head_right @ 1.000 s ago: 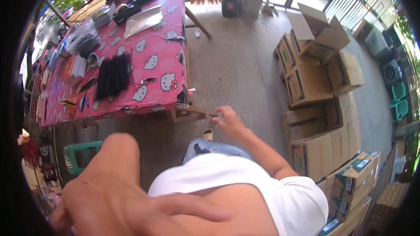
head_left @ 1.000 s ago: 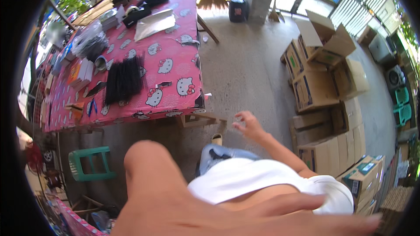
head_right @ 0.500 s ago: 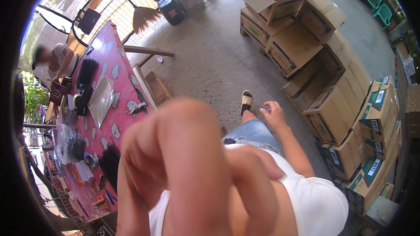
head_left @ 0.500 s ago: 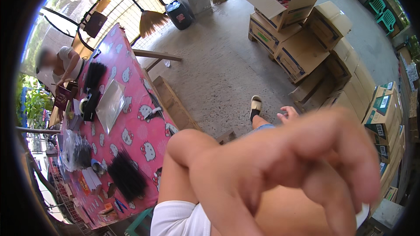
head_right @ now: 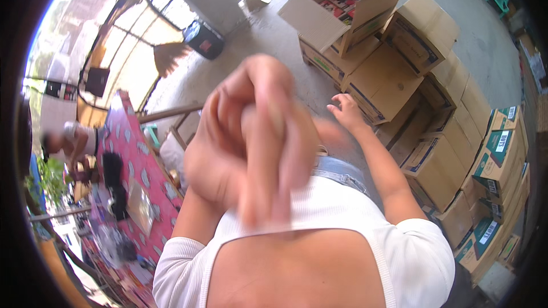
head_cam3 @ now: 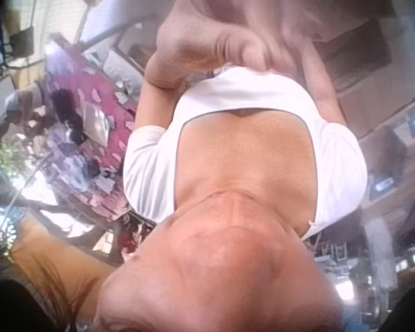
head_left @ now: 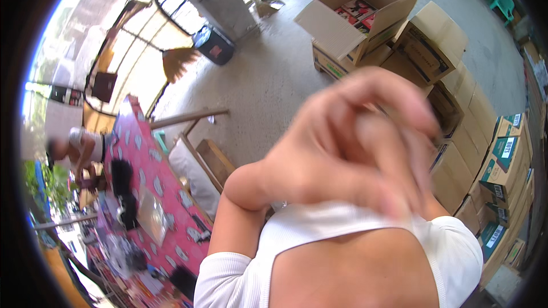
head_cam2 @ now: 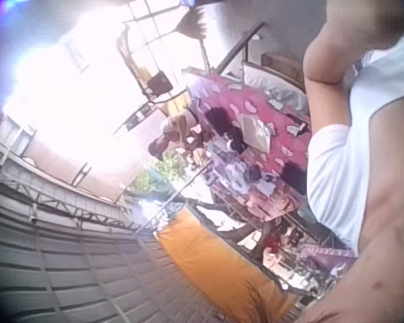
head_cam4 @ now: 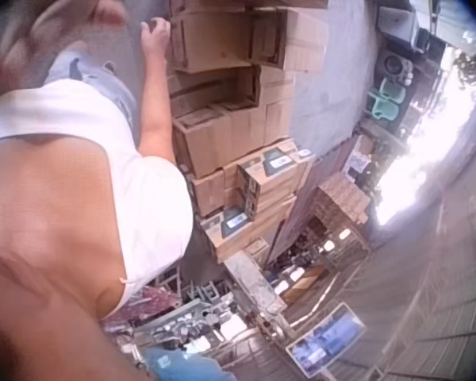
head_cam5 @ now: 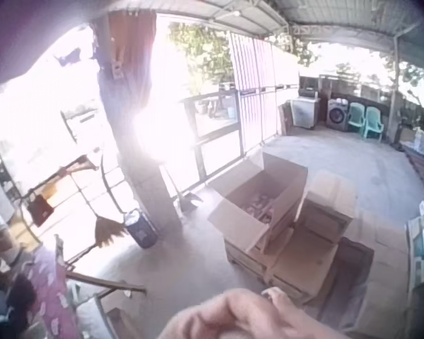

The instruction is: The person organizes stacks of notebooks on a table, moves several red notebooks from a box to the table, and trims the spiral binding of a notebook using shears.

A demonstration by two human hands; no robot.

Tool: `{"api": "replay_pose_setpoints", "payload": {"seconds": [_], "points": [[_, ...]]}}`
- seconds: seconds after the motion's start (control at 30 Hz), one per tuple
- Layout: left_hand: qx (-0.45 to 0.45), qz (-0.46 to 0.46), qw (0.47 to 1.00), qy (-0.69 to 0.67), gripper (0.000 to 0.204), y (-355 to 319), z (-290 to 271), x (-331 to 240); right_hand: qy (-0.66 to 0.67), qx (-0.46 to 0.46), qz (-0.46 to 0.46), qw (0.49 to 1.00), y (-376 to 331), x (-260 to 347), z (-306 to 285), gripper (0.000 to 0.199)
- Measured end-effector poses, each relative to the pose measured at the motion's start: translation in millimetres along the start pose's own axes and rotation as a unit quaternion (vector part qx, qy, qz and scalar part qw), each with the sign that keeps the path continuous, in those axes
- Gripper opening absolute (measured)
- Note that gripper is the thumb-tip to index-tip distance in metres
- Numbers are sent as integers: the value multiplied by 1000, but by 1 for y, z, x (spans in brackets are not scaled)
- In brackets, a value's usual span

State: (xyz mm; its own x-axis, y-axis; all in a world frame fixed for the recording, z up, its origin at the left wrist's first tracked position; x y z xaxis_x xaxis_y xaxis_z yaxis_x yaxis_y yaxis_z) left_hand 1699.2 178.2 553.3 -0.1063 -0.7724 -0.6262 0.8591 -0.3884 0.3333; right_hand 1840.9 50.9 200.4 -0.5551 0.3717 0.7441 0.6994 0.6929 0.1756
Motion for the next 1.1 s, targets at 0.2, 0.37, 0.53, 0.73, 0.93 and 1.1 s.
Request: {"api": "replay_pose_setpoints", "payload": {"seconds": [0.2,0.37,0.53,0.73,0.93,1.1], "points": [[-337,-96,928,126,22,43,-255,-19,15,9,56,998,105,-35,19,40],[-332,-288,835,332,30,95,-417,-27,-138,-32,104,984,218,-95,30,54],[-279,-406,742,454,45,166,-539,-19,-336,-33,163,927,312,-136,15,54],[-383,-406,688,464,52,273,-673,1,-287,12,297,911,357,-201,16,44],[-424,-505,650,377,50,319,-797,39,-294,3,306,906,369,-242,7,18],[-372,-629,612,303,44,286,-908,83,-309,3,275,910,372,-234,7,20]]}}
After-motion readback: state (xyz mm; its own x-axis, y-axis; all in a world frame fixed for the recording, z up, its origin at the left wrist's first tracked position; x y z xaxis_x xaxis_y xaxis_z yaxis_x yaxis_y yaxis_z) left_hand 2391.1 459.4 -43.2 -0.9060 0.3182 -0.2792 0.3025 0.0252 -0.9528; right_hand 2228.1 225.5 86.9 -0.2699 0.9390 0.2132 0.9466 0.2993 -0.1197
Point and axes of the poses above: each hand's wrist, its own y-axis towards the middle knuckle, its own z-axis out of the palm, x = y × z, the point moved 3 cm from there along y, towards the middle knuckle, and after that the axes turned 15 degrees about -z, right-handed, at the moved point
